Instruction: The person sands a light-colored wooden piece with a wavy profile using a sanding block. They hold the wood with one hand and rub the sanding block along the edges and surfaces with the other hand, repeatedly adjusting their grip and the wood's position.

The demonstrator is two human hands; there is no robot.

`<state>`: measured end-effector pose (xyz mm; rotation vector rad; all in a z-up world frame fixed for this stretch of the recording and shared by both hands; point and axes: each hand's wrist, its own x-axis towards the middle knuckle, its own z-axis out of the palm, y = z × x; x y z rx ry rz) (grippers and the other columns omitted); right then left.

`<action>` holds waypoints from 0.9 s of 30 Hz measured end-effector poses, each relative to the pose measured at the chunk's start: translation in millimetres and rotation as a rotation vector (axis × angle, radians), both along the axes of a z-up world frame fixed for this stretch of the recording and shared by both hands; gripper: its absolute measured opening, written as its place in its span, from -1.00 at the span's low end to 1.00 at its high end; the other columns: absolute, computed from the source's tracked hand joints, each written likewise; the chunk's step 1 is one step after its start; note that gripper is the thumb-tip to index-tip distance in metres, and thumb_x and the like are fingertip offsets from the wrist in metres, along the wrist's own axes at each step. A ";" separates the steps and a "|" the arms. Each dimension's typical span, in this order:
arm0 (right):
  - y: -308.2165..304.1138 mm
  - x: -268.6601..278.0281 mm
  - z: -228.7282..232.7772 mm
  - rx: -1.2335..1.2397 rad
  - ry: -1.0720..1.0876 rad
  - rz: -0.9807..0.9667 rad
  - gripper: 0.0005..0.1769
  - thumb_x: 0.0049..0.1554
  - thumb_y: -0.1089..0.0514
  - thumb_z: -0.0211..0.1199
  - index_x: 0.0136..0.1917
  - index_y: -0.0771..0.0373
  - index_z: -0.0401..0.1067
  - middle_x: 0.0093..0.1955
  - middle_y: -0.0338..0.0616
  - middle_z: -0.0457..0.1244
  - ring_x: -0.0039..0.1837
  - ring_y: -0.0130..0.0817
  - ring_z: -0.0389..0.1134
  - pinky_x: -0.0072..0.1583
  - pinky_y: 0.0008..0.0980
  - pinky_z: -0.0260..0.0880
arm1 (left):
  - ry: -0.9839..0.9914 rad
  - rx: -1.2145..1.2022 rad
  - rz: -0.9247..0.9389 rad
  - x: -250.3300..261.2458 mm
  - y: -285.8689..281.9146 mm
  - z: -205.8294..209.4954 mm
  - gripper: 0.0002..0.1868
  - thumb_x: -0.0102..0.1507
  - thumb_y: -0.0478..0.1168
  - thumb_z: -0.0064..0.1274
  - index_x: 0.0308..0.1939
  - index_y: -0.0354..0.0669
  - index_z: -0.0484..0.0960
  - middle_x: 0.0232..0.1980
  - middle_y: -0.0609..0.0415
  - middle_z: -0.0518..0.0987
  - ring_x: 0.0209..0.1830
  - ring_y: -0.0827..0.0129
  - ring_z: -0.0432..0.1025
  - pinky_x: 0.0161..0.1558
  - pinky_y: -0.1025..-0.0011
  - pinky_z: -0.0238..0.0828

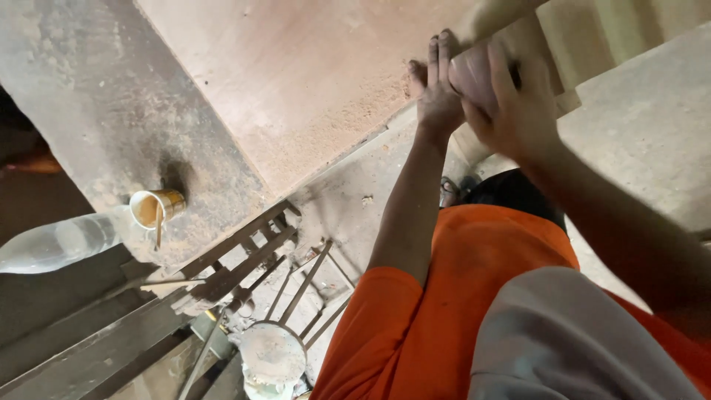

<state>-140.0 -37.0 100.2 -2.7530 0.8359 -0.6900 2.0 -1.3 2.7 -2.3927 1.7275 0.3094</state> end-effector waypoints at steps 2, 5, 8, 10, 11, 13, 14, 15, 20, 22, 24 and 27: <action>31.8 -51.6 -6.1 0.033 0.006 0.006 -0.09 0.25 -0.06 0.41 0.66 0.34 0.08 0.14 0.39 0.18 0.08 0.23 0.27 -0.12 0.05 0.41 | 0.027 0.056 -0.005 4.7 -8.6 -3.0 0.24 0.31 0.56 0.02 0.68 -0.09 -0.26 0.64 -0.33 -0.50 0.67 -0.17 -0.57 0.51 -0.55 -0.45; 45.2 -68.1 -1.7 0.050 0.013 0.009 -0.10 0.20 -0.02 0.42 0.63 0.37 0.12 0.24 0.38 0.18 0.16 0.24 0.29 -0.19 0.09 0.45 | 0.108 0.060 0.009 4.7 -6.5 -16.1 0.51 0.09 0.75 0.28 0.66 -0.11 -0.19 0.59 -0.37 -0.62 0.64 -0.20 -0.65 0.50 -0.63 -0.47; 9.1 -20.4 -9.2 -0.067 0.003 -0.010 -0.16 0.23 -0.08 0.41 0.59 0.35 0.18 0.22 0.31 0.21 0.12 0.13 0.30 -0.13 0.00 0.48 | 0.069 0.000 -0.002 1.1 -5.0 -10.3 0.07 0.31 0.42 0.03 0.67 0.04 -0.11 0.61 -0.35 -0.54 0.64 -0.18 -0.62 0.50 -0.62 -0.42; -10.8 9.1 -8.4 -0.153 -0.012 -0.002 -0.21 0.29 -0.14 0.38 0.58 0.31 0.20 0.12 0.28 0.23 0.04 0.07 0.30 -0.09 -0.07 0.46 | -0.027 0.007 -0.008 -1.5 -0.7 -5.5 -0.26 0.53 0.17 -0.25 0.69 0.09 -0.16 0.65 -0.32 -0.42 0.66 -0.17 -0.54 0.52 -0.56 -0.32; -15.7 17.6 -1.2 -0.083 0.088 -0.015 -0.15 0.31 -0.18 0.37 0.61 0.28 0.09 0.18 0.28 0.14 0.05 0.05 0.26 -0.12 -0.15 0.48 | -0.085 0.028 -0.013 -2.5 -1.3 -5.3 -0.11 0.57 0.34 -0.22 0.67 -0.08 -0.27 0.68 -0.30 -0.39 0.68 -0.15 -0.51 0.51 -0.53 -0.31; -8.5 8.3 7.3 -0.018 0.190 -0.032 -0.09 0.34 -0.22 0.37 0.65 0.25 -0.03 0.23 0.28 0.06 0.07 0.02 0.21 -0.15 -0.22 0.50 | -0.143 0.043 -0.023 -2.4 -2.5 -15.1 0.09 0.61 0.52 -0.19 0.66 -0.26 -0.38 0.71 -0.28 -0.36 0.71 -0.12 -0.47 0.51 -0.51 -0.30; 3.7 -8.9 7.7 0.004 0.102 -0.005 -0.14 0.29 -0.12 0.36 0.62 0.31 0.05 0.23 0.27 0.13 0.06 0.05 0.23 -0.20 -0.11 0.45 | -0.145 -0.034 -0.012 -0.9 -3.3 -25.9 0.09 0.52 0.54 -0.12 0.66 -0.16 -0.30 0.71 -0.26 -0.32 0.72 -0.12 -0.43 0.51 -0.51 -0.31; 18.4 -27.5 7.4 0.034 0.023 0.036 -0.18 0.24 -0.03 0.34 0.59 0.37 0.12 0.24 0.26 0.21 0.05 0.07 0.25 -0.25 0.00 0.39 | -0.137 -0.102 0.011 -2.5 1.6 -38.6 0.10 0.44 0.56 -0.05 0.66 -0.06 -0.21 0.71 -0.24 -0.28 0.73 -0.12 -0.38 0.52 -0.51 -0.32; 30.9 -50.3 1.2 -0.028 0.023 0.020 -0.19 0.24 0.00 0.39 0.58 0.40 0.16 0.33 0.28 0.20 0.07 0.17 0.27 -0.22 0.06 0.42 | 0.048 0.044 0.026 1.7 -4.8 -14.9 0.41 0.21 0.69 0.25 0.65 -0.13 -0.19 0.63 -0.31 -0.51 0.69 -0.15 -0.53 0.53 -0.54 -0.45; 6.6 -16.9 3.4 -0.139 0.029 0.052 -0.27 0.29 0.01 0.32 0.54 0.47 0.20 0.45 0.19 0.23 0.02 0.06 0.27 -0.19 -0.03 0.43 | -0.063 -0.071 0.003 -4.4 -0.6 -7.7 0.28 0.31 0.73 0.18 0.63 -0.02 -0.11 0.67 -0.32 -0.36 0.72 -0.14 -0.39 0.53 -0.56 -0.33; -23.4 22.8 -1.5 -0.105 0.084 0.009 -0.13 0.33 -0.19 0.35 0.65 0.32 0.10 0.13 0.29 0.17 -0.03 0.03 0.24 -0.09 -0.13 0.45 | -0.177 0.165 -0.012 -6.3 -1.7 19.8 -0.01 0.69 0.42 -0.31 0.66 -0.32 -0.40 0.72 -0.24 -0.39 0.71 -0.08 -0.48 0.56 -0.40 -0.41; -13.8 15.9 5.6 0.020 0.034 0.018 -0.16 0.32 -0.09 0.33 0.65 0.27 0.03 0.13 0.32 0.12 -0.04 0.15 0.24 -0.10 0.02 0.43 | -0.037 0.119 -0.002 -4.7 -0.7 5.9 0.06 0.62 0.47 -0.31 0.65 -0.31 -0.47 0.68 -0.35 -0.51 0.70 -0.17 -0.55 0.53 -0.48 -0.50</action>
